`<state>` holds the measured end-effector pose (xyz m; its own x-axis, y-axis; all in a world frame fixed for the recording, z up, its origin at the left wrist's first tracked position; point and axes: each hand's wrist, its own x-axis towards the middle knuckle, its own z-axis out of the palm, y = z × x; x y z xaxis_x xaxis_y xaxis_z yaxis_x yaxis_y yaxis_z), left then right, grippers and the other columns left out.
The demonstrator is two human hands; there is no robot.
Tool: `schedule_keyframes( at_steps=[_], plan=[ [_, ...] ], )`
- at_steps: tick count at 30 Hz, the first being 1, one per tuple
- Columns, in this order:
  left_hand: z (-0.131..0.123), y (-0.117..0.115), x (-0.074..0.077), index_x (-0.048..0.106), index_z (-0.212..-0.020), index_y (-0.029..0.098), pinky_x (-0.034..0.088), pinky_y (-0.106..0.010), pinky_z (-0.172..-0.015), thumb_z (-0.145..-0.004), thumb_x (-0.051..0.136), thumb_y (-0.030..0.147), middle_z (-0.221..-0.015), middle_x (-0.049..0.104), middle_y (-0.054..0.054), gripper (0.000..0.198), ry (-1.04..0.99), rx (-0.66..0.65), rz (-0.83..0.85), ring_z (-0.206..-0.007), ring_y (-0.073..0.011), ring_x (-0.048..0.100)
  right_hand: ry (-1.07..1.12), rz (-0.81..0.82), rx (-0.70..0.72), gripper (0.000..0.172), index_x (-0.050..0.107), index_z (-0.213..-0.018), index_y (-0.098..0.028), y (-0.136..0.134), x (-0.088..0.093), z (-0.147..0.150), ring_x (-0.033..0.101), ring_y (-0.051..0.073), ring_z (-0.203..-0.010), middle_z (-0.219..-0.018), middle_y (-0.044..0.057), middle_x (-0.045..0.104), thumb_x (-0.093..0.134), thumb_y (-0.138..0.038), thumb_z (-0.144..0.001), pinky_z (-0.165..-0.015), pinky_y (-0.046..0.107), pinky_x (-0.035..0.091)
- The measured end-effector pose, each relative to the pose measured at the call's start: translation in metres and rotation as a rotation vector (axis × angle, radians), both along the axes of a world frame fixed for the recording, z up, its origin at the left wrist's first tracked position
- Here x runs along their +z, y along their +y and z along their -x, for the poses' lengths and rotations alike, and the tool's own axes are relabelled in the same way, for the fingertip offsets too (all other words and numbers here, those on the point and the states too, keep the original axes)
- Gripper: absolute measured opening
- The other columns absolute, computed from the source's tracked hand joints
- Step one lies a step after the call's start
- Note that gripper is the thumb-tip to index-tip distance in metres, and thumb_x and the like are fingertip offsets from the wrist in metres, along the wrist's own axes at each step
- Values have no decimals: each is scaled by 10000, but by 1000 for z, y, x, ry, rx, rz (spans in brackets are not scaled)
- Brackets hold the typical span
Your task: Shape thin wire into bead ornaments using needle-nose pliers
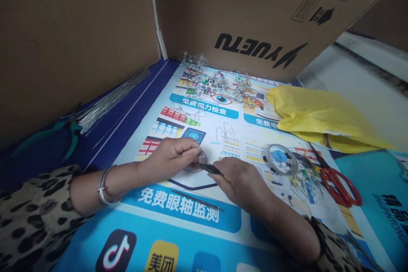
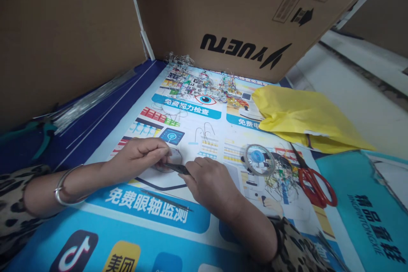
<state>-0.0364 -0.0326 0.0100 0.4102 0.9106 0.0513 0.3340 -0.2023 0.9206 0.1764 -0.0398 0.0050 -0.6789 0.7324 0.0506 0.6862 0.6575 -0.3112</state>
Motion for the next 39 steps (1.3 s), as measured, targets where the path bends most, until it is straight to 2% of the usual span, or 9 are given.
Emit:
schedule_keyframes(
  at_steps=[10, 16, 19, 23, 26, 31, 39],
  plan=[
    [-2, 3, 3, 590, -733, 136, 454, -205, -585, -857, 431, 268, -695, 614, -21, 242, -43, 41, 105, -609, -101, 562, 4, -168, -31, 189, 568, -789, -172, 2, -12, 1, 498, 161, -730, -747, 42, 574, 465, -307, -873, -645, 260, 355],
    [0, 7, 2, 600, -705, 150, 414, -206, -595, -838, 449, 236, -661, 574, -1, 219, -35, 118, 51, -633, -106, 527, 46, -221, -58, 184, 570, -767, -171, 3, -13, 1, 469, 166, -714, -734, 43, 559, 486, -306, -858, -639, 272, 341],
    [1, 9, -1, 645, -752, 163, 405, -208, -611, -829, 477, 262, -717, 586, -3, 209, -28, 163, 22, -662, -109, 527, 91, -295, -50, 159, 589, -805, -164, 2, -13, 0, 468, 170, -721, -741, 52, 561, 489, -278, -851, -639, 283, 344],
    [1, 9, -2, 666, -757, 167, 411, -226, -660, -826, 483, 298, -760, 624, -13, 235, -67, 171, 79, -729, -131, 552, 92, -439, -22, 134, 606, -862, -163, 2, -12, -2, 471, 177, -726, -741, 54, 566, 508, -252, -838, -656, 307, 349],
    [-1, 8, 0, 667, -751, 169, 398, -213, -588, -815, 486, 306, -671, 600, 5, 236, -88, 177, 157, -632, -114, 527, 34, -558, 3, 149, 611, -906, -158, 1, -9, -3, 464, 180, -714, -738, 52, 562, 523, -252, -832, -639, 326, 342],
    [-4, 8, 2, 624, -669, 157, 294, -189, -433, -785, 499, 314, -486, 447, 44, 231, -131, 201, 270, -452, -80, 388, -51, -747, 82, 170, 594, -974, -167, -1, -7, -4, 469, 180, -736, -788, 49, 569, 551, -190, -811, -627, 338, 333],
    [-5, 6, 2, 567, -615, 150, 246, -188, -413, -772, 501, 285, -458, 414, 50, 217, -189, 179, 355, -418, -66, 340, -57, -825, 113, 210, 566, -1006, -177, -2, -6, -3, 474, 177, -758, -807, 39, 572, 566, -155, -797, -654, 343, 335]
  ],
)
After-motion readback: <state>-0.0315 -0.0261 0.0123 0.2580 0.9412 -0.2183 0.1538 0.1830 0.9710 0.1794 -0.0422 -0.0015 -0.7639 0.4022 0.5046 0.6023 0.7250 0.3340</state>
